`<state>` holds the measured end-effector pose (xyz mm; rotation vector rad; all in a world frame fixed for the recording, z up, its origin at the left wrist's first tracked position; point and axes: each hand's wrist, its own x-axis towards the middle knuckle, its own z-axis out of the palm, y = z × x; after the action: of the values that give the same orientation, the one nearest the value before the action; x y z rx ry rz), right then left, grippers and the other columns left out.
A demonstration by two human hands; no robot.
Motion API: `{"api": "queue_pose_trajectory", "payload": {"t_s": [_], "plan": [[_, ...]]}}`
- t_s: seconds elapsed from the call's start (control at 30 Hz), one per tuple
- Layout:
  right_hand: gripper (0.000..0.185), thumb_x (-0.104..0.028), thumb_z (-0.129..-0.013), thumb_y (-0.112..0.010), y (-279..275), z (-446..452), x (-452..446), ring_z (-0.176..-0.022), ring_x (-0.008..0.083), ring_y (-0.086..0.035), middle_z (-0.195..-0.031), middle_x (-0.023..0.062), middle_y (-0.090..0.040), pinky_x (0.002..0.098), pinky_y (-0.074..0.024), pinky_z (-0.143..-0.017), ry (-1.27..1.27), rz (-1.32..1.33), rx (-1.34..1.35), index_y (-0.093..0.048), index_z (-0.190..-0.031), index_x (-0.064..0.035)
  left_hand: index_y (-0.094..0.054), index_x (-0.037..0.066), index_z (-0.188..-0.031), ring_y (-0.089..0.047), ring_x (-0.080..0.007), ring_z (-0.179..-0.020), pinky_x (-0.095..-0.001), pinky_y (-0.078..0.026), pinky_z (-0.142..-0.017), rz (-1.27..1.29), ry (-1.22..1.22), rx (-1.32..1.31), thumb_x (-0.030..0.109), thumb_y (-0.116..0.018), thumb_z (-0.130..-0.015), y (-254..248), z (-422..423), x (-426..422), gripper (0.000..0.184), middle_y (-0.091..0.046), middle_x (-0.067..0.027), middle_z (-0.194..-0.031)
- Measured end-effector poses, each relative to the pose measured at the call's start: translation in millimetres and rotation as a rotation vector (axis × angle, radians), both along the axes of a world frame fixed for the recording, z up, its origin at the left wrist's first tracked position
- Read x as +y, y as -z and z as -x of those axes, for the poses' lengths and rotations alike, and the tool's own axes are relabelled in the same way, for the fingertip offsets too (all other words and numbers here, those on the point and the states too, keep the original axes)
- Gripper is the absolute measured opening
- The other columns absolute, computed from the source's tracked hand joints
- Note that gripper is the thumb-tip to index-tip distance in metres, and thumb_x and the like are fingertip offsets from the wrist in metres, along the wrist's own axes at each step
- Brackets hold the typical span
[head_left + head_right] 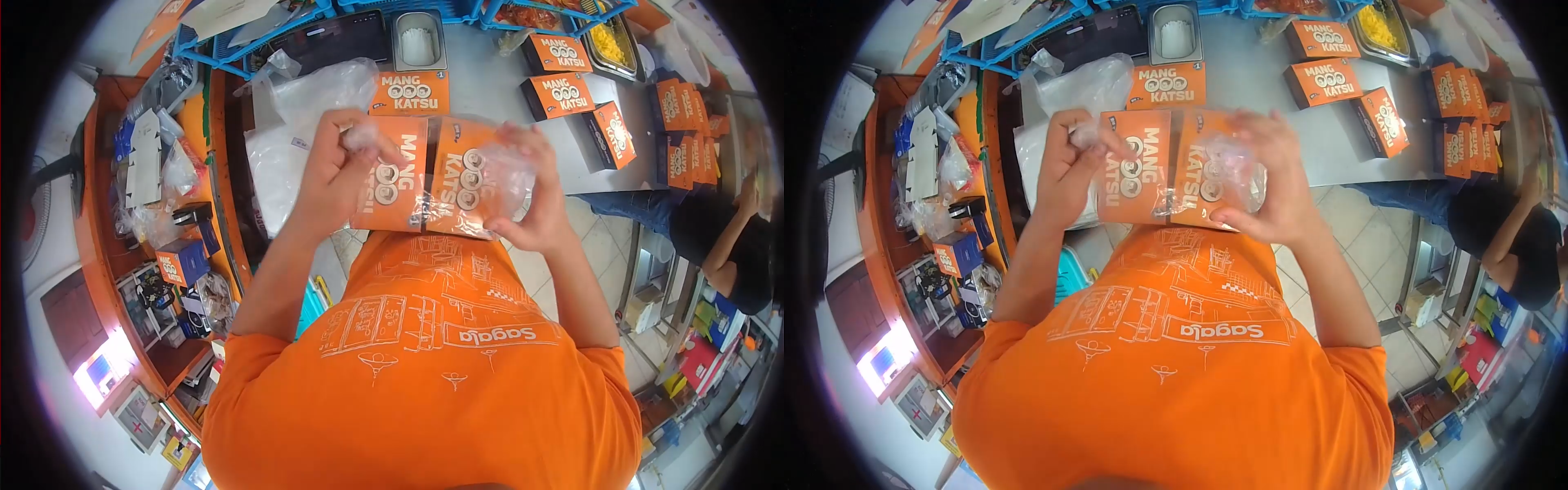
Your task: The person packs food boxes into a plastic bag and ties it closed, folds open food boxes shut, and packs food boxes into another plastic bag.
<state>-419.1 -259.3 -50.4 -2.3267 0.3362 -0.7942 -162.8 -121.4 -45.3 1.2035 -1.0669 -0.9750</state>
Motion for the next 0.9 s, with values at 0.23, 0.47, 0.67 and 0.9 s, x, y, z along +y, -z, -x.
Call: {"api": "queue_pose_trajectory", "payload": {"t_s": [0.23, 0.47, 0.67, 0.9], "plan": [[0.055, -0.028, -0.092, -0.061, 24, -20, 3, -0.132, 0.0349, -0.044, -0.133, 0.0234, -0.052, 0.0506, -0.0236, -0.113, 0.085, 0.266, 0.269, -0.042, -0.137, -0.0029, -0.047, 0.004, -0.116, -0.061, -0.0275, -0.118, -0.0361, -0.047, -0.097, 0.029, 0.214, -0.343, 0.005, -0.045, -0.1, 14, -12, -11, 0.016, -0.068, -0.0219, -0.108], [0.022, -0.021, -0.104, -0.037, 49, -48, 34, -0.061, 0.0113, -0.042, -0.065, 0.0006, -0.044, 0.0292, -0.0425, -0.069, 0.175, -1.291, -0.442, -0.051, -0.095, -0.0061, -0.045, 0.011, -0.089, -0.034, -0.0093, -0.053, -0.0238, -0.035, -0.059, -0.123, 0.105, 0.894, 0.025, -0.036, -0.104, 31, 28, -8, 0.023, -0.035, 0.0027, -0.061], [0.018, -0.02, -0.103, -0.039, 37, -53, 25, -0.059, 0.0065, -0.032, -0.064, -0.0035, -0.037, 0.0252, -0.0366, -0.064, 0.144, -1.29, -0.322, -0.049, -0.094, -0.0067, -0.045, 0.011, -0.09, -0.025, -0.0065, -0.054, -0.0227, -0.024, -0.051, -0.288, 0.173, 0.954, 0.024, -0.037, -0.102, 28, 13, -5, 0.02, -0.03, 0.0038, -0.063], [0.04, -0.005, -0.09, -0.045, 36, -55, 20, -0.079, 0.024, -0.058, -0.09, 0.0125, -0.061, 0.0335, -0.0457, -0.075, 0.064, -0.745, -0.011, -0.047, -0.13, -0.0049, -0.058, -0.003, -0.104, -0.052, -0.0122, -0.071, -0.0246, -0.046, -0.068, -0.186, 0.004, -0.007, 0.009, -0.049, -0.095, 7, 37, -3, 0.017, -0.052, -0.0069, -0.101]]}}
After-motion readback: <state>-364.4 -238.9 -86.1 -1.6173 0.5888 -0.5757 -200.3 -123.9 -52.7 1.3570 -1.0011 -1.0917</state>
